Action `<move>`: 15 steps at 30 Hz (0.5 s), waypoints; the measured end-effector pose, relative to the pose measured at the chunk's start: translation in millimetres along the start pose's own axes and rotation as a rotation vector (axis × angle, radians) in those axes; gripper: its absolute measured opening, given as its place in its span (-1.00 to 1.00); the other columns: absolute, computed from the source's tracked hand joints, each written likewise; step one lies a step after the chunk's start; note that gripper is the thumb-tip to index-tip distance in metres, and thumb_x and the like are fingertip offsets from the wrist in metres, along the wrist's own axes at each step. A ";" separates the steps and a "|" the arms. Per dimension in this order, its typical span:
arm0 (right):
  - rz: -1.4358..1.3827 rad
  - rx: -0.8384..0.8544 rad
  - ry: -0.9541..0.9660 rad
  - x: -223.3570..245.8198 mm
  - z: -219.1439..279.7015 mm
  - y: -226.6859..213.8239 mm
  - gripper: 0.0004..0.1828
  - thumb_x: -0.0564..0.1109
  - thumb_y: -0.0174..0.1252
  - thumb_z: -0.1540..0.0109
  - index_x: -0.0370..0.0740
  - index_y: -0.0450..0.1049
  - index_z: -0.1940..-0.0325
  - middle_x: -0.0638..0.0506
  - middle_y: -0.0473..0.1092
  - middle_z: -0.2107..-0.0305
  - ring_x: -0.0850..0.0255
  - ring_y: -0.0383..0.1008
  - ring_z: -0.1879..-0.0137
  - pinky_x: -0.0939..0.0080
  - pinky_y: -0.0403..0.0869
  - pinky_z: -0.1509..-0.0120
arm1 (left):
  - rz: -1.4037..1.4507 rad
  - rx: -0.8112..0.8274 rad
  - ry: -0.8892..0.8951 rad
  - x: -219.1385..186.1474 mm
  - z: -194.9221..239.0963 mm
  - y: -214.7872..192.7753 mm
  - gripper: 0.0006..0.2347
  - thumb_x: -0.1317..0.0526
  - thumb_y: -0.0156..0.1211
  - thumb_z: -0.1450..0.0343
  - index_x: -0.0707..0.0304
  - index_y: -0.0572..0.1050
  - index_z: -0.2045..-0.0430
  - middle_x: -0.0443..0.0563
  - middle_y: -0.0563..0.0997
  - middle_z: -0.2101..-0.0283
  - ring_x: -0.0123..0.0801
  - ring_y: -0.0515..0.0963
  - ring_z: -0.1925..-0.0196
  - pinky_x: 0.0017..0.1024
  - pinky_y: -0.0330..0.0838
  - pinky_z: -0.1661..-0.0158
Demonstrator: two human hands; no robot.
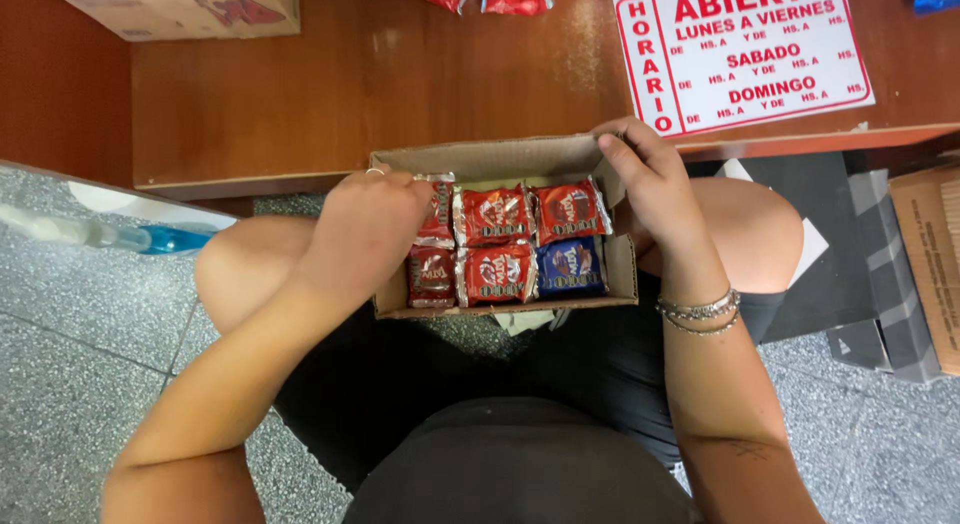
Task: The person sits on the floor and packs small, individually wrapped snack packets into a cardboard box. They pick up packets from a pile on a nearby table and arrange them neatly inside the box.
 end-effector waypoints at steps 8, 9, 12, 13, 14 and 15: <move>0.026 0.021 0.034 -3.9 1.1 3.0 -0.79 -0.06 0.01 -0.42 -0.17 0.50 0.01 0.09 0.47 0.12 0.30 0.41 -0.10 0.29 0.31 -0.29 | 0.338 0.034 -0.137 97.4 -116.8 48.8 -0.78 0.41 0.18 -0.36 0.32 0.53 0.12 0.22 0.59 0.16 0.15 0.51 0.10 0.06 0.45 0.21; 0.032 0.018 0.024 -4.5 2.9 3.0 -0.79 -0.06 0.01 -0.42 -0.17 0.50 0.01 0.09 0.47 0.12 0.30 0.41 -0.10 0.29 0.31 -0.29 | 0.336 0.021 -0.139 103.5 -135.2 55.6 -0.78 0.41 0.18 -0.36 0.32 0.53 0.12 0.22 0.59 0.16 0.15 0.51 0.10 0.06 0.45 0.21; 0.014 0.012 0.012 -6.7 2.0 3.0 -0.80 -0.05 0.02 -0.41 -0.15 0.50 0.03 0.08 0.47 0.14 0.27 0.41 -0.09 0.28 0.31 -0.29 | 0.265 -0.137 0.063 106.7 -187.9 53.7 -0.56 0.55 0.00 -0.28 0.37 0.45 -0.09 0.25 0.58 -0.08 0.19 0.51 -0.06 0.03 0.47 0.25; -0.002 0.011 0.013 -7.6 1.5 3.4 -0.80 -0.05 0.03 -0.41 -0.16 0.51 0.04 0.08 0.47 0.14 0.28 0.42 -0.08 0.29 0.31 -0.29 | 0.368 0.015 0.022 115.0 -203.0 72.8 -0.57 0.45 0.08 -0.34 0.29 0.39 -0.15 0.24 0.48 -0.20 0.17 0.39 -0.20 0.05 0.35 0.06; -0.017 0.007 0.017 -9.6 2.7 2.3 -0.80 -0.04 0.04 -0.40 -0.16 0.52 0.06 0.08 0.48 0.15 0.28 0.42 -0.07 0.29 0.31 -0.29 | 0.475 0.170 -0.013 118.8 -216.6 92.6 -0.56 0.35 0.16 -0.39 0.21 0.33 -0.22 0.23 0.38 -0.32 0.15 0.27 -0.35 0.08 0.24 -0.14; -0.010 -0.001 0.002 -10.4 2.1 2.5 -0.80 -0.04 0.04 -0.40 -0.16 0.52 0.06 0.08 0.48 0.15 0.28 0.42 -0.07 0.29 0.31 -0.29 | 0.470 0.152 -0.010 124.6 -218.7 93.2 -0.56 0.35 0.16 -0.39 0.21 0.33 -0.22 0.23 0.38 -0.32 0.15 0.27 -0.35 0.08 0.24 -0.14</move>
Point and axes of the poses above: each hand's wrist, its own z-axis away from the middle knuckle, its own y-axis out of the palm, x = y × z, the point moved 10 cm from there along -z, towards the middle knuckle
